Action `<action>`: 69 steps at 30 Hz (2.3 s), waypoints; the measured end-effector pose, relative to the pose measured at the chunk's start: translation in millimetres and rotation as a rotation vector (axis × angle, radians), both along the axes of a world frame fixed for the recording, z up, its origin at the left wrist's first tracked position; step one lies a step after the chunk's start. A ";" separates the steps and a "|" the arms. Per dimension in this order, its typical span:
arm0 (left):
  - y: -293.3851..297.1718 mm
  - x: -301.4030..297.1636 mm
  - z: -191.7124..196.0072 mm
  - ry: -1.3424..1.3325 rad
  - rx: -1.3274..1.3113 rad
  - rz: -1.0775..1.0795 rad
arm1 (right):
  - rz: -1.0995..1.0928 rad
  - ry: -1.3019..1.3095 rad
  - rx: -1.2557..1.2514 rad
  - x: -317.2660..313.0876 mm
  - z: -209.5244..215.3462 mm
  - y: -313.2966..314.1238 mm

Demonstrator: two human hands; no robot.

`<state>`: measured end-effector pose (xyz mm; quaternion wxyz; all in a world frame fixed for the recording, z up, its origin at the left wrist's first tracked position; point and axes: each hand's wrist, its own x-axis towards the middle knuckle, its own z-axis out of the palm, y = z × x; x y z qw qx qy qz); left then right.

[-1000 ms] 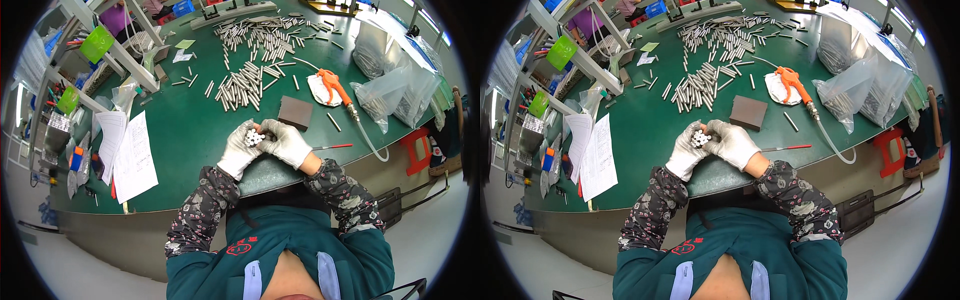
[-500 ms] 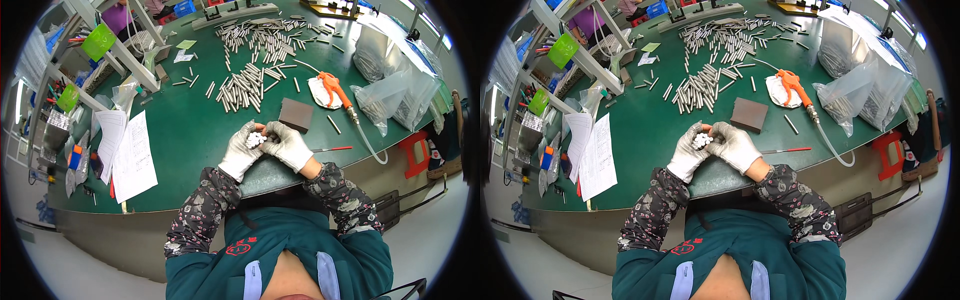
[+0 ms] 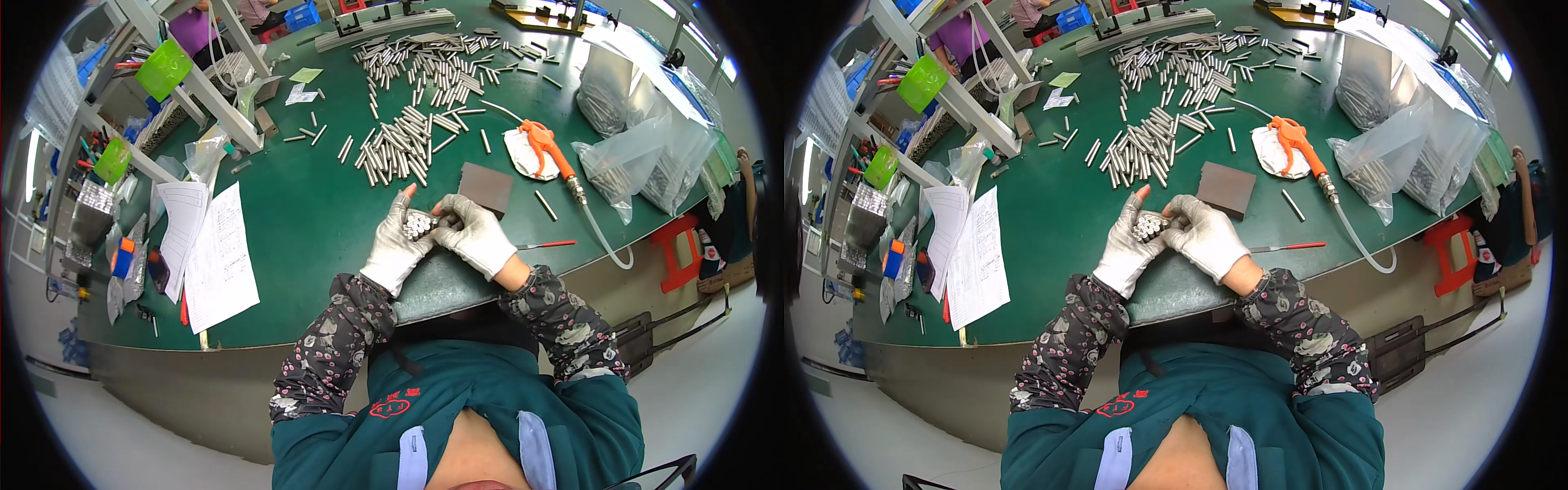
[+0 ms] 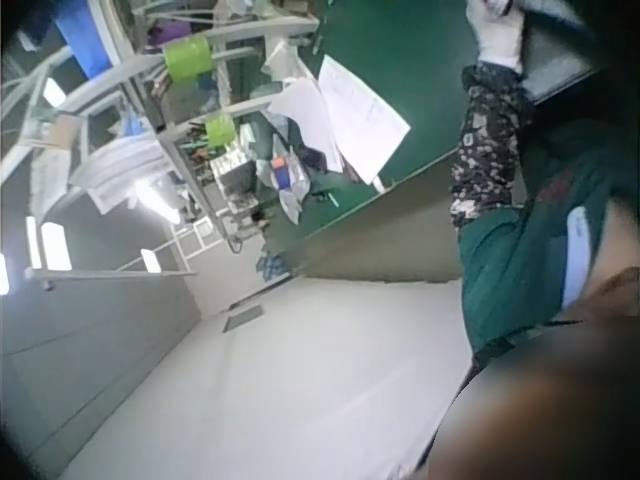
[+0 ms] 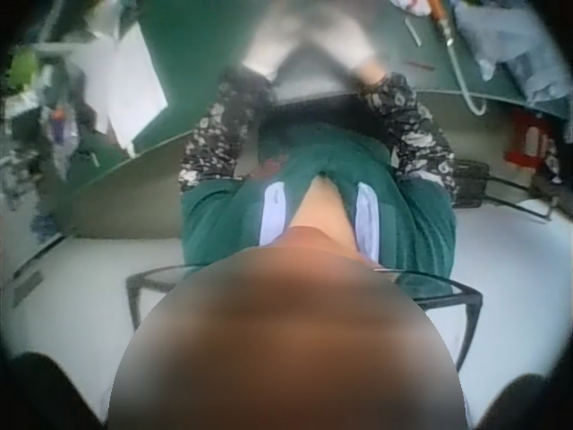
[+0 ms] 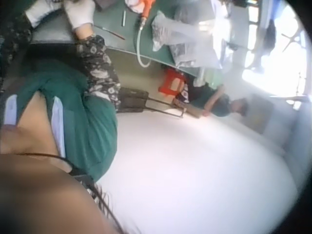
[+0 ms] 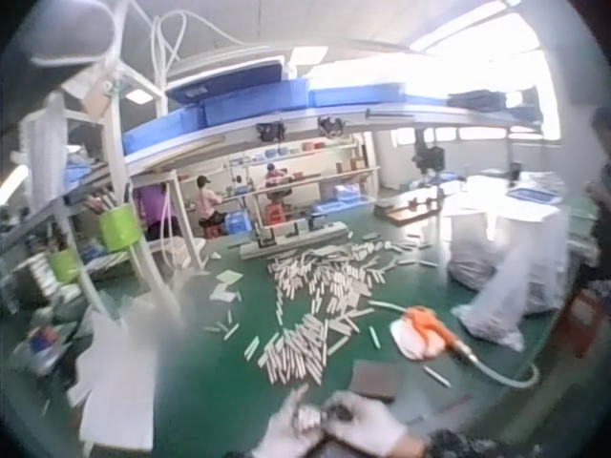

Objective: The worker is bundling metal pins, using an air gun to clean them, and wiping down the workbench with a rag.

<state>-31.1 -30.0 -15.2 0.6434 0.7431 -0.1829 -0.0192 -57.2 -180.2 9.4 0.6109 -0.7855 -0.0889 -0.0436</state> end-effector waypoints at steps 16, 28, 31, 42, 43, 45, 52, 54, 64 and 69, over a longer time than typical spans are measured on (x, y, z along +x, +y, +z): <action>3.8 4.2 -6.3 0.086 -0.042 -0.015 | -0.197 -0.348 -0.842 13.4 42.6 -34.5; 1.9 1.9 -1.2 0.136 -0.075 -0.064 | -0.133 -0.438 -0.794 16.7 39.9 -51.0; 7.5 23.2 -45.3 0.061 -0.161 -0.160 | 0.184 -0.673 -0.775 -6.6 60.6 -22.8; 6.5 7.5 -14.0 0.008 -0.045 -0.035 | 0.050 -0.678 -0.856 3.8 54.5 -21.8; 6.4 2.5 -1.9 0.203 -0.103 -0.110 | -0.132 -0.688 -0.923 12.2 58.0 -31.3; 3.1 0.4 5.3 0.193 -0.037 -0.086 | -0.275 -0.725 -0.951 11.3 66.0 -35.7; 3.6 4.2 1.4 0.300 -0.124 -0.114 | -0.309 -0.718 -1.012 22.7 60.7 -34.0; -0.5 2.7 -1.7 0.200 -0.192 -0.144 | -0.003 -0.830 -0.822 8.7 62.7 -27.9; -1.1 14.5 -0.7 0.598 -0.640 -0.059 | 0.207 -0.654 -0.902 8.8 59.8 -19.2; -0.3 27.1 -4.6 0.614 -0.531 -0.236 | -0.043 -0.679 -0.972 11.6 70.8 -21.5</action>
